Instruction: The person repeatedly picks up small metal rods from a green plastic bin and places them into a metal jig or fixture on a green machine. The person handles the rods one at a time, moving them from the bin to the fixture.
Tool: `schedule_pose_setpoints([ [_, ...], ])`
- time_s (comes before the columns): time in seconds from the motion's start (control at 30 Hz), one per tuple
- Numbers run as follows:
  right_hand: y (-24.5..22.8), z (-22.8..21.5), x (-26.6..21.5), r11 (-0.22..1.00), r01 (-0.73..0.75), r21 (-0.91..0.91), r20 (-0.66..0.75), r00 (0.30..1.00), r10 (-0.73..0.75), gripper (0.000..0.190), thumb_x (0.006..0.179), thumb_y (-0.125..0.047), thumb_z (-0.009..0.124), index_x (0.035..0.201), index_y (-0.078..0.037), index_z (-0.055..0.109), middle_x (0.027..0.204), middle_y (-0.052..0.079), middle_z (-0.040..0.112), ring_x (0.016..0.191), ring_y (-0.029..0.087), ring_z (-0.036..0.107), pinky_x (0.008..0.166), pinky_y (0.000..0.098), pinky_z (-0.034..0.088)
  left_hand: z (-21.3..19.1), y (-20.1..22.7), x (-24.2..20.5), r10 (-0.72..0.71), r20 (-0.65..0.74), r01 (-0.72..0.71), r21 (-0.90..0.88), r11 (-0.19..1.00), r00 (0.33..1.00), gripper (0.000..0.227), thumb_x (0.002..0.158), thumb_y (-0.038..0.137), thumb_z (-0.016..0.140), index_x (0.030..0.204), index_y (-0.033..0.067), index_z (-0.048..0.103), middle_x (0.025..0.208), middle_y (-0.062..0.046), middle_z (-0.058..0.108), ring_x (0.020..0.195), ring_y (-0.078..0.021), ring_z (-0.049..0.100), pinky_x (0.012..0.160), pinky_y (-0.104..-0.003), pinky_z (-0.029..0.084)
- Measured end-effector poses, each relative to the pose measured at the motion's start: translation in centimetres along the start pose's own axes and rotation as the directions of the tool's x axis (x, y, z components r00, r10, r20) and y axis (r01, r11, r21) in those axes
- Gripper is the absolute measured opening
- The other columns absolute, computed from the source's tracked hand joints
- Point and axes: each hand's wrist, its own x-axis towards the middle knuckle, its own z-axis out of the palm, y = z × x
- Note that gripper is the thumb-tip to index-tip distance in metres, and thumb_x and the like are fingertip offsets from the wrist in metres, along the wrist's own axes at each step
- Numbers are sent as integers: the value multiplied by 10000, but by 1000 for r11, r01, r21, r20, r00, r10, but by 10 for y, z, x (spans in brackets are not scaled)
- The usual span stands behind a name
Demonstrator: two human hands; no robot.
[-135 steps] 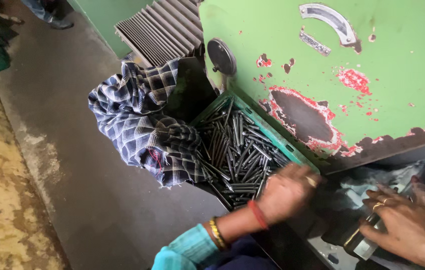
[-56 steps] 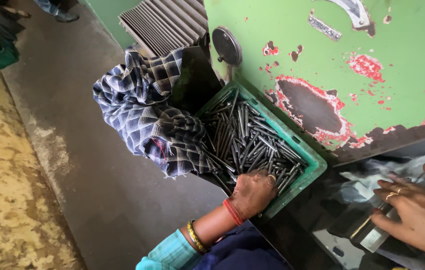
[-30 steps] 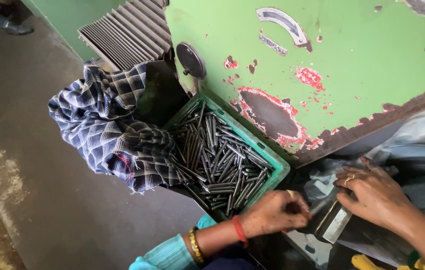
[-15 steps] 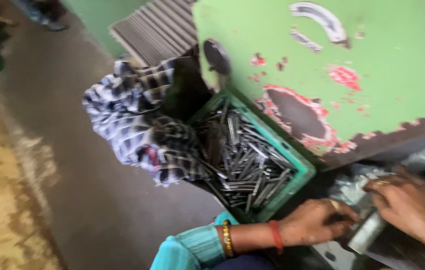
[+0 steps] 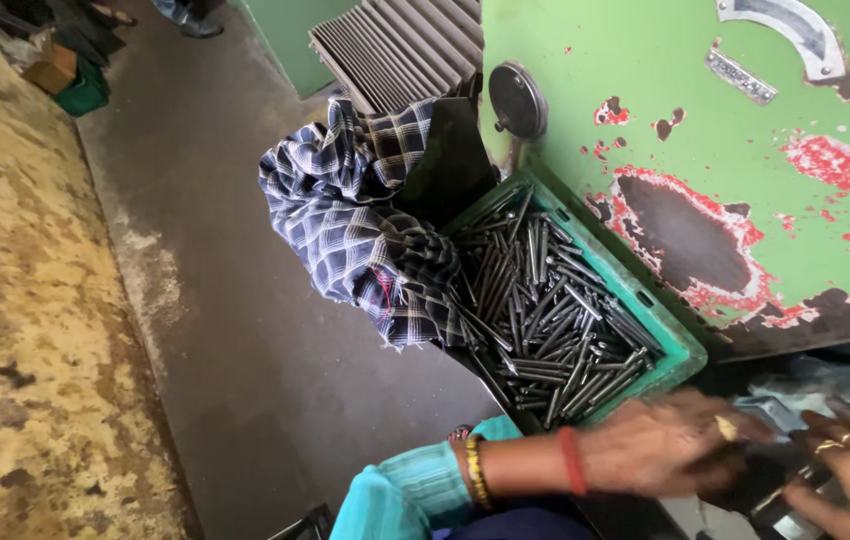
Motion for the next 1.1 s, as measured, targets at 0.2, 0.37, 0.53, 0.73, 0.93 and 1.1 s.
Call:
schedule_pose_setpoints([
  [0.2,31,39,-5,1000,21,22,46,999,-22,545,529,-493,834,957,-158,786,1221,46,724,1375,274,623,1339,515,361,-100,-20,-48,-99,-27,90,683,725,995,254,834,139,657,1075,197,710,1023,-33,596,1045,-204,589,854,-348,515],
  [0.37,29,49,-10,977,-158,144,-11,987,161,666,532,-380,840,1105,-48,768,1365,195,663,1301,284,642,1239,442,421,-142,-26,-78,-201,-17,149,732,665,979,129,709,128,640,802,146,727,1015,-96,625,993,-255,593,788,-384,509],
  [0.53,29,30,1,991,-126,47,58,991,123,698,559,-469,829,1124,-64,769,1396,219,643,1345,331,607,1201,468,440,-138,-41,-77,-185,1,123,739,662,983,84,806,148,652,740,130,701,975,-90,624,973,-250,602,796,-389,512],
  [0.73,7,-39,22,987,-82,-137,226,968,112,664,685,-582,737,1177,-136,734,1439,120,606,1483,276,488,1301,475,329,-124,-43,-62,-43,-60,72,670,739,997,154,847,114,626,992,116,677,913,-52,622,910,-245,631,715,-388,523],
  [0.93,-38,-114,41,981,-137,-134,361,916,177,585,793,-533,624,1255,-183,698,1468,42,551,1475,213,400,1268,454,229,-83,-21,-13,-85,-119,104,167,980,989,283,993,178,608,1219,30,525,988,-187,703,794,-364,694,611,-467,536],
  [1.1,-70,-166,48,984,-140,-112,279,946,167,443,853,-467,583,1145,-168,728,1402,63,638,1371,203,543,1276,487,271,-34,1,33,-140,78,152,-182,971,987,320,1042,268,594,1249,38,510,794,-168,707,784,-340,719,700,-451,557],
])
